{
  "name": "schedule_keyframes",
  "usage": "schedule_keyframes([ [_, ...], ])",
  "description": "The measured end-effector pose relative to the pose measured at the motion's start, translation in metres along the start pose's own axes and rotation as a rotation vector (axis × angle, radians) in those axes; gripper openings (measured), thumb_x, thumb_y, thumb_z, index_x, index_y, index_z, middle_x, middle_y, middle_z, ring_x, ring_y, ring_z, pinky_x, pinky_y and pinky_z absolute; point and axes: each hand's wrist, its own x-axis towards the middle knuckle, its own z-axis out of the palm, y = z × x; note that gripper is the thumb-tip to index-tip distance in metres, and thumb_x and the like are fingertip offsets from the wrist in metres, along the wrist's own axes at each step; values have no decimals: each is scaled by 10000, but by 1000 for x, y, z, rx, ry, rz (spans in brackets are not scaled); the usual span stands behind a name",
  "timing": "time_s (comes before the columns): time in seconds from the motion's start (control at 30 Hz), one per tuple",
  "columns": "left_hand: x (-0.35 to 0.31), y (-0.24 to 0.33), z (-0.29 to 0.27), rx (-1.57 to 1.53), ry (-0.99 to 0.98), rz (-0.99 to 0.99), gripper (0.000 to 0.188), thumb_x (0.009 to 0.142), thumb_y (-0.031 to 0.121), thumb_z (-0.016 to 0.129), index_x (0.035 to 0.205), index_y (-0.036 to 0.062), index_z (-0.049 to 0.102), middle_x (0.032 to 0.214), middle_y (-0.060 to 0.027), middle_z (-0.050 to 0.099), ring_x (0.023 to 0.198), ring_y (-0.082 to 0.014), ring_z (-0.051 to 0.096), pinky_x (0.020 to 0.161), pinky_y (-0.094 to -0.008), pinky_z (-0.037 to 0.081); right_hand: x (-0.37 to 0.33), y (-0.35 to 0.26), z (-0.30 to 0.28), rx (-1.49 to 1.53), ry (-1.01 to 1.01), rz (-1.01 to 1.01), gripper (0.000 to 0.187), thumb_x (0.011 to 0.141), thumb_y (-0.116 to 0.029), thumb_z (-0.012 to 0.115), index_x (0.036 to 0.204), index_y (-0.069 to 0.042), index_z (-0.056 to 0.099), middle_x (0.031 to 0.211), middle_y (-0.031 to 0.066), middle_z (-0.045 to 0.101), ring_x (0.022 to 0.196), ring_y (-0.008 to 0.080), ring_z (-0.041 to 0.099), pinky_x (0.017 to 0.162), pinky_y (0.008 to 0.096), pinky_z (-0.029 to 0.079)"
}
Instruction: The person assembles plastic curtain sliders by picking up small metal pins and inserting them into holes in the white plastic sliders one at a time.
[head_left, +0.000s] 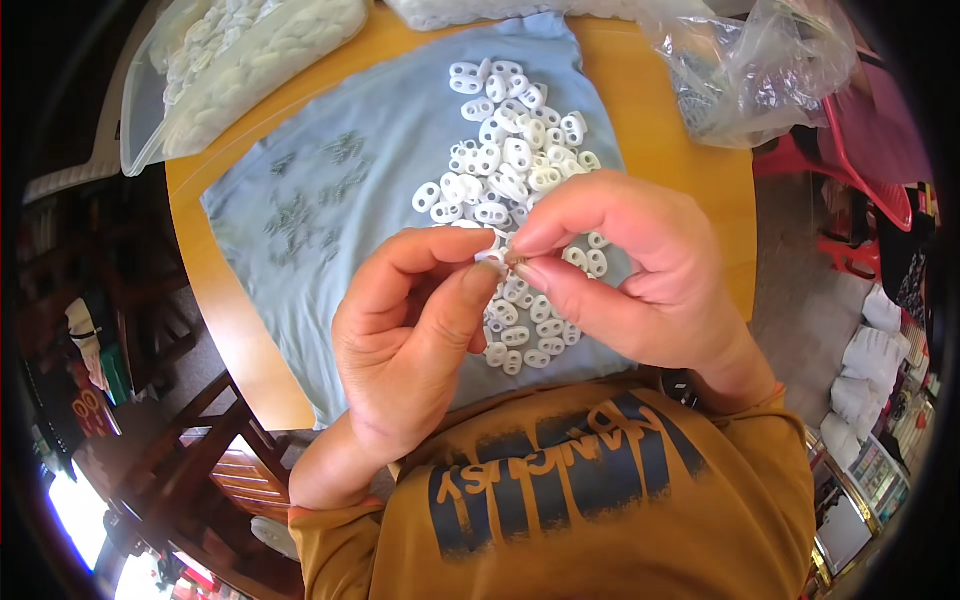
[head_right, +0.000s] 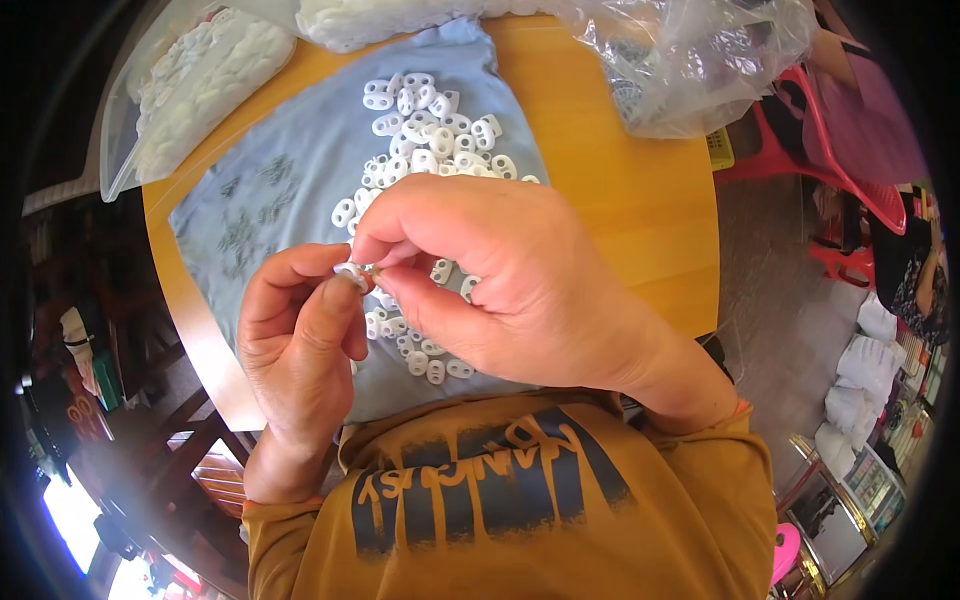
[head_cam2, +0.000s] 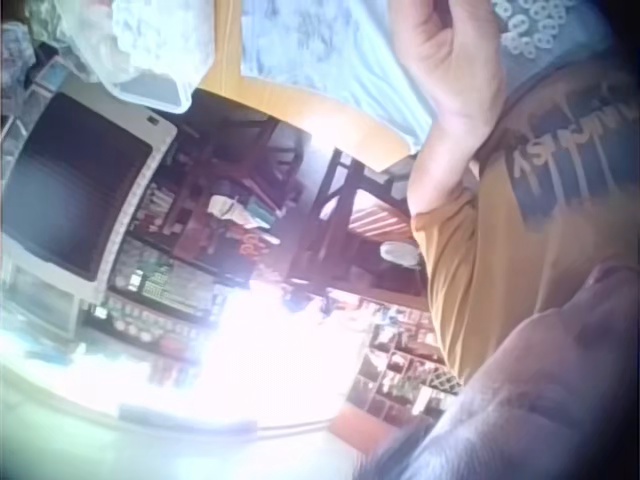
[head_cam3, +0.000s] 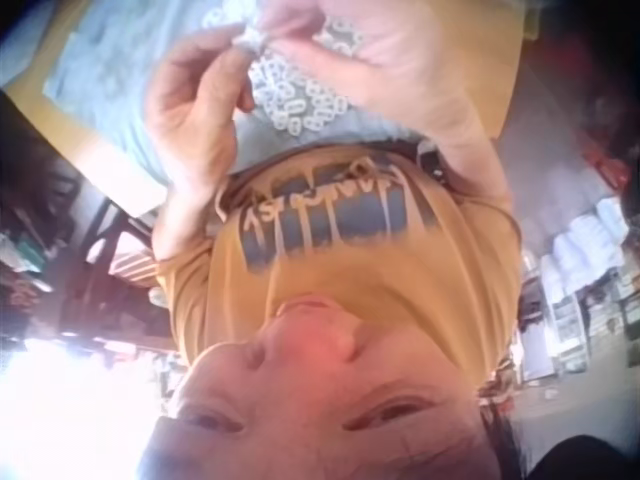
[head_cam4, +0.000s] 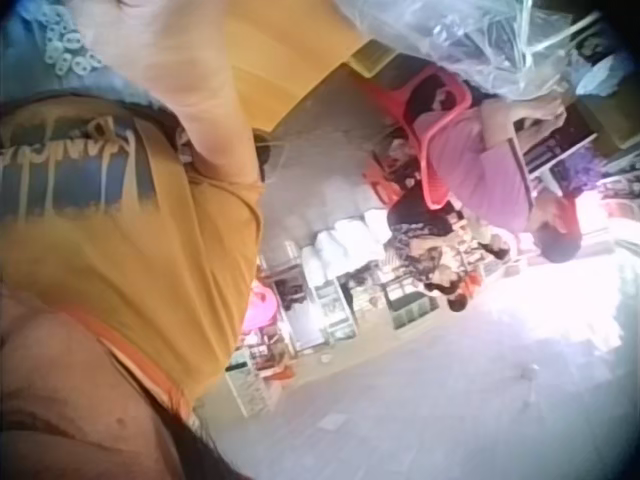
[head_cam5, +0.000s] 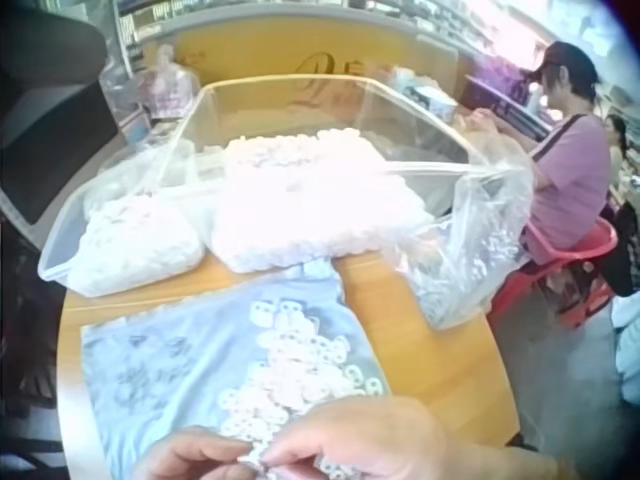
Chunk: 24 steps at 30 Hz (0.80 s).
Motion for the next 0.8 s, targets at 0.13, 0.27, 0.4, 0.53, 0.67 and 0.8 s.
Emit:
schedule_keyframes([
  [0.13,1,-4,0,-5,3,25,193,865,-7,580,1058,-8,569,868,-19,575,634,-43,499,547,-176,426,1,3,0,-59,2,-39,171,748,85,618,897,3,601,808,83,626,717,156,606,647,252,478],
  [0.27,2,-6,-1,-18,-9,27,195,866,-8,579,1061,-12,567,867,-22,568,636,-49,501,556,-183,431,0,4,2,-125,20,-59,185,734,84,627,889,-16,606,798,72,629,701,165,609,630,257,481],
  [0.4,1,-9,-1,27,3,36,192,870,-6,575,1061,-16,566,866,-18,559,638,-50,500,564,-180,426,-1,6,6,-287,41,-149,229,700,91,645,886,-39,611,791,60,626,676,200,604,597,275,470],
  [0.53,1,-10,-5,23,8,21,190,874,7,574,1064,-12,566,865,-14,558,641,-50,499,571,-178,420,0,9,12,-312,91,-268,257,673,89,666,884,-48,613,784,54,623,656,224,591,572,289,457],
  [0.67,-1,-9,-8,22,-10,3,193,875,20,579,1067,-4,568,850,-9,564,640,-50,498,569,-176,418,1,8,13,-306,72,-280,264,662,85,678,879,-50,614,783,51,624,647,223,586,563,292,451],
  [0.8,-1,-10,-8,0,17,-5,197,874,24,584,1069,1,569,828,-7,572,635,-50,497,571,-173,418,2,9,15,-308,80,-279,255,663,87,678,872,-46,615,787,51,626,651,219,590,566,290,455],
])
